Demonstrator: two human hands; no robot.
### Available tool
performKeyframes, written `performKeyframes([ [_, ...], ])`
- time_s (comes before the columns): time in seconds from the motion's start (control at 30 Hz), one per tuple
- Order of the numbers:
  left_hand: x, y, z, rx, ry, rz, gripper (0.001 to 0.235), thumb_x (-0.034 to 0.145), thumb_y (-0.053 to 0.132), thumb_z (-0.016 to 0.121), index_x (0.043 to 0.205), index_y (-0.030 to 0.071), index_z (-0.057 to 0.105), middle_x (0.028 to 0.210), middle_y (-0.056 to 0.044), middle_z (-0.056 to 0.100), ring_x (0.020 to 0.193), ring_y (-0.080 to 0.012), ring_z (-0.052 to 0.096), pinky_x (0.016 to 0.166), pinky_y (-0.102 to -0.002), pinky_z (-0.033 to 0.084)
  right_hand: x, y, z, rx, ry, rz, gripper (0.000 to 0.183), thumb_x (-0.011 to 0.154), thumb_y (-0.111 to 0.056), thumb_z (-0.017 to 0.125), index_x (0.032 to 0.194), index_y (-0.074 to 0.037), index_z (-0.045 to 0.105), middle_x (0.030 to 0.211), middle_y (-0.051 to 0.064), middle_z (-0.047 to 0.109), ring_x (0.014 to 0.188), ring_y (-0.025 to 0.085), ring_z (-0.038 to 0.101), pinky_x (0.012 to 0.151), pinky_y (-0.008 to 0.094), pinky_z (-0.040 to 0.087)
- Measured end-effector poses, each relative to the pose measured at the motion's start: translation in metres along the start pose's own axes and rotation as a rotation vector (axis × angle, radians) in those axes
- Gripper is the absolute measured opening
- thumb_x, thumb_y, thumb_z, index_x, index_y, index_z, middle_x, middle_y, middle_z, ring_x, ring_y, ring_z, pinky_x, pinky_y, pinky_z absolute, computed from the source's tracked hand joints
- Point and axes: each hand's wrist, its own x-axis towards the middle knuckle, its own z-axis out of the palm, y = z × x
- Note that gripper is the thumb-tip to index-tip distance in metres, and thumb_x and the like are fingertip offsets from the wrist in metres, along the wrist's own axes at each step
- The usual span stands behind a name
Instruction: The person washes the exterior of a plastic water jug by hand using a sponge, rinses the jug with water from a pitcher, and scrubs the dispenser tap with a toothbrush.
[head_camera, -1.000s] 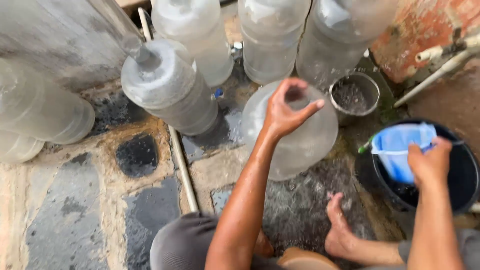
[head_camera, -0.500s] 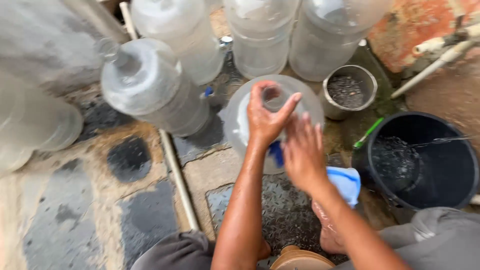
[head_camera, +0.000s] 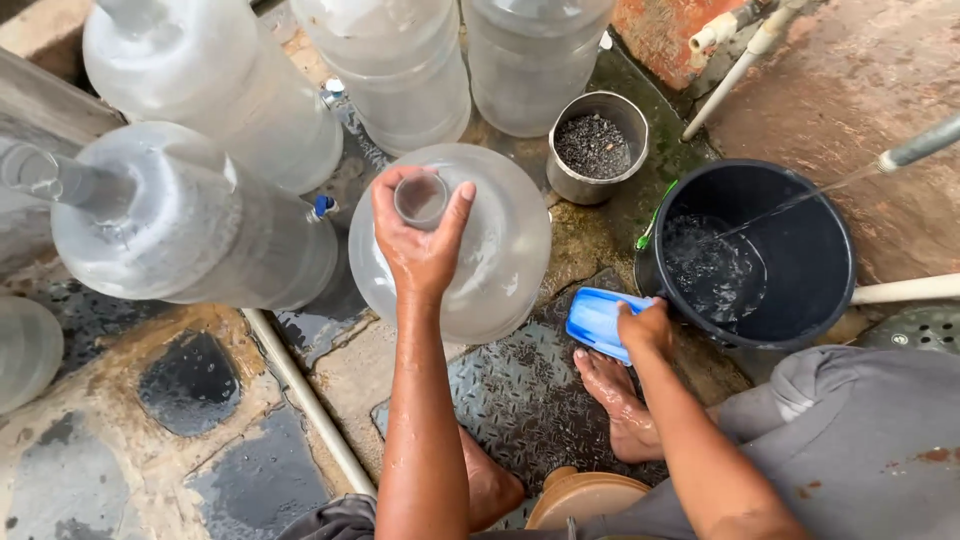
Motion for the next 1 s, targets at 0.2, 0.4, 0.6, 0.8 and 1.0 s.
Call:
performKeyframes([
  [0.2,-0.006,0.005,0.003,-0.005,0.004,-0.010,0.048,0.085,0.023,0.089,0.117,0.006,0.057,0.113,-0.005,0.067,0.104,-0.0159,0.067,0.097,-0.032,0.054,0.016,0.029,0.029,0.601,-0.262,0.267,0.023,0.096,-0.025,0.069,0.104,-0.003,0.071,0.084,0.013,0.072,0.066,0.024,0.060,0.056,0.043,0.042],
  [0.4,-0.008,0.000,0.000,-0.034,-0.011,-0.065,0.049,0.086,0.023,0.089,0.119,0.007,0.056,0.113,-0.005,0.069,0.104,-0.0151,0.068,0.096,-0.031,0.054,-0.029,-0.018,-0.049,0.404,-0.168,-0.503,0.021,0.100,-0.020,0.064,0.095,-0.003,0.076,0.075,0.007,0.072,0.065,0.017,0.067,0.061,0.034,0.051],
  [0.6,-0.004,-0.005,0.005,-0.037,0.023,0.023,0.048,0.087,0.022,0.089,0.119,0.007,0.057,0.110,-0.005,0.067,0.104,-0.0168,0.066,0.096,-0.032,0.054,-0.048,-0.090,-0.120,-0.252,-0.379,-0.561,0.056,0.093,-0.050,0.069,0.140,-0.023,0.053,0.096,0.013,0.077,0.086,0.028,0.076,0.080,0.039,0.056],
  [0.8,-0.006,-0.004,0.007,-0.007,0.017,0.003,0.049,0.083,0.024,0.089,0.116,0.008,0.058,0.106,-0.005,0.068,0.101,-0.0166,0.068,0.092,-0.032,0.055,-0.056,-0.067,-0.045,-0.573,-0.231,-0.620,0.051,0.088,-0.053,0.072,0.125,-0.019,0.068,0.109,0.013,0.077,0.106,0.033,0.073,0.088,0.048,0.057],
  [1.0,-0.003,-0.003,0.007,-0.050,0.021,-0.049,0.052,0.083,0.029,0.089,0.118,0.007,0.058,0.105,-0.005,0.069,0.100,-0.0166,0.069,0.091,-0.032,0.056,-0.082,-0.060,-0.158,-0.356,-0.043,-0.650,0.042,0.088,-0.056,0.071,0.116,-0.025,0.070,0.091,0.007,0.079,0.085,0.035,0.076,0.072,0.049,0.058],
])
